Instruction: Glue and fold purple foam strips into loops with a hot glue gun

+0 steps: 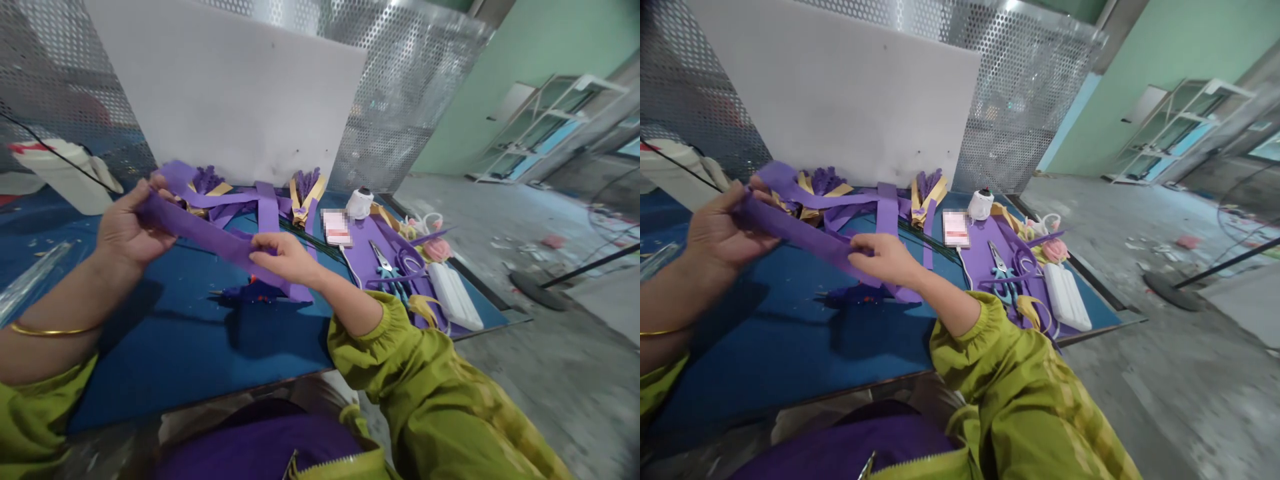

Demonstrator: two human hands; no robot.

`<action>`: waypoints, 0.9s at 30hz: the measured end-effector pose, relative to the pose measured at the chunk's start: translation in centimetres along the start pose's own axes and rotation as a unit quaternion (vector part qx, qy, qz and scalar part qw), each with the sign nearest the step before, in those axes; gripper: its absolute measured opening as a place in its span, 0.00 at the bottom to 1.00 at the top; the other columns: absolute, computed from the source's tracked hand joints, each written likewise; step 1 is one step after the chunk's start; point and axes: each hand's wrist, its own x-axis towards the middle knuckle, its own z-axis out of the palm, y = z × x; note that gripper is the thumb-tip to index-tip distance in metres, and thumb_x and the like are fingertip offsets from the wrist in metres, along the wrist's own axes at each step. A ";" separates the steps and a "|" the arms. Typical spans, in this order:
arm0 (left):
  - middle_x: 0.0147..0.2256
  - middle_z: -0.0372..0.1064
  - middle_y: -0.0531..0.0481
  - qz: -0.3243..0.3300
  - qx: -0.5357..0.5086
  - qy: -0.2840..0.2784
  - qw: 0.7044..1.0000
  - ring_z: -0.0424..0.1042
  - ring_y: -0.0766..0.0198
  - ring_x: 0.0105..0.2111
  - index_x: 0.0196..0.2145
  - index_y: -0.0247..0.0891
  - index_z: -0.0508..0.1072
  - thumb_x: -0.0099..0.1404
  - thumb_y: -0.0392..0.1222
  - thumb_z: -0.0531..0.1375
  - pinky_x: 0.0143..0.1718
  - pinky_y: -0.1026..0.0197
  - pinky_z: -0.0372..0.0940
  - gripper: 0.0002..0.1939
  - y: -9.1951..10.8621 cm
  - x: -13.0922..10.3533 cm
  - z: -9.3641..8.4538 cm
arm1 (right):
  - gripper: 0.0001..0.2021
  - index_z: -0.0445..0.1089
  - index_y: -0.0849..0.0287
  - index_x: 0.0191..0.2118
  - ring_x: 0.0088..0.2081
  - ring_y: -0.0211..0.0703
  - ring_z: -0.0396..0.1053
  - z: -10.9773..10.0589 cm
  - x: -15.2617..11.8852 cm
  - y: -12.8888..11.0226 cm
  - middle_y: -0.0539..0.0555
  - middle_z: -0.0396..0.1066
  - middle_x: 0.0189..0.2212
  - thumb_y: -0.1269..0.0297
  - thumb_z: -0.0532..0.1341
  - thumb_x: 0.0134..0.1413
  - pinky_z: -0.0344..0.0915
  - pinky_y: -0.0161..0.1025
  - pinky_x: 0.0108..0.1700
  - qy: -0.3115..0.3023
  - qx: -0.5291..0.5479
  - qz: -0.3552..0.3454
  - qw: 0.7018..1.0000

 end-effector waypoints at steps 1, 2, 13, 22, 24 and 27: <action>0.27 0.75 0.56 0.012 -0.014 0.004 1.000 0.72 0.72 0.25 0.37 0.36 0.73 0.71 0.35 0.55 0.35 0.69 0.73 0.07 0.2 0.4 -0.2 | 0.07 0.66 0.58 0.27 0.26 0.34 0.57 -0.4 0.2 0.2 0.45 0.61 0.23 0.62 0.57 0.53 0.55 0.32 0.30 0.028 0.035 0.022 0.999; 0.28 0.75 0.57 0.021 -0.036 0.005 0.999 0.73 0.72 0.27 0.38 0.35 0.74 0.71 0.34 0.55 0.35 0.69 0.73 0.07 0.4 0.7 -0.3 | 0.07 0.67 0.58 0.27 0.25 0.33 0.57 -0.8 0.4 0.5 0.44 0.61 0.22 0.62 0.58 0.52 0.54 0.32 0.28 0.060 0.068 0.045 0.995; 0.28 0.78 0.51 -0.005 0.029 0.052 0.998 0.75 0.67 0.31 0.38 0.32 0.74 0.73 0.31 0.51 0.32 0.66 0.71 0.12 -0.6 1.7 -0.9 | 0.10 0.70 0.60 0.31 0.20 0.33 0.66 -5.3 1.9 5.1 0.47 0.71 0.23 0.71 0.70 0.39 0.60 0.31 0.20 0.262 0.226 0.259 0.901; 0.30 0.79 0.52 -0.027 0.021 0.074 0.997 0.76 0.67 0.34 0.38 0.35 0.74 0.73 0.32 0.52 0.36 0.64 0.70 0.11 -1.1 2.8 -2.1 | 0.18 0.73 0.61 0.33 0.29 0.35 0.72 -5.5 2.2 6.8 0.48 0.75 0.26 0.79 0.69 0.28 0.68 0.34 0.35 0.229 0.245 0.241 0.911; 0.30 0.78 0.53 -0.024 0.023 0.080 0.996 0.76 0.67 0.34 0.39 0.36 0.74 0.74 0.33 0.51 0.34 0.63 0.69 0.11 -0.9 3.1 -2.3 | 0.18 0.74 0.61 0.33 0.27 0.35 0.70 -5.5 2.1 6.8 0.47 0.74 0.24 0.78 0.70 0.28 0.66 0.34 0.32 0.212 0.236 0.246 0.916; 0.31 0.78 0.53 -0.017 0.019 0.089 0.996 0.75 0.68 0.33 0.39 0.36 0.73 0.74 0.33 0.50 0.33 0.64 0.69 0.12 -0.5 3.3 -2.4 | 0.16 0.77 0.62 0.32 0.24 0.36 0.68 -5.3 2.0 6.7 0.48 0.73 0.21 0.76 0.71 0.27 0.62 0.33 0.27 0.166 0.218 0.262 0.926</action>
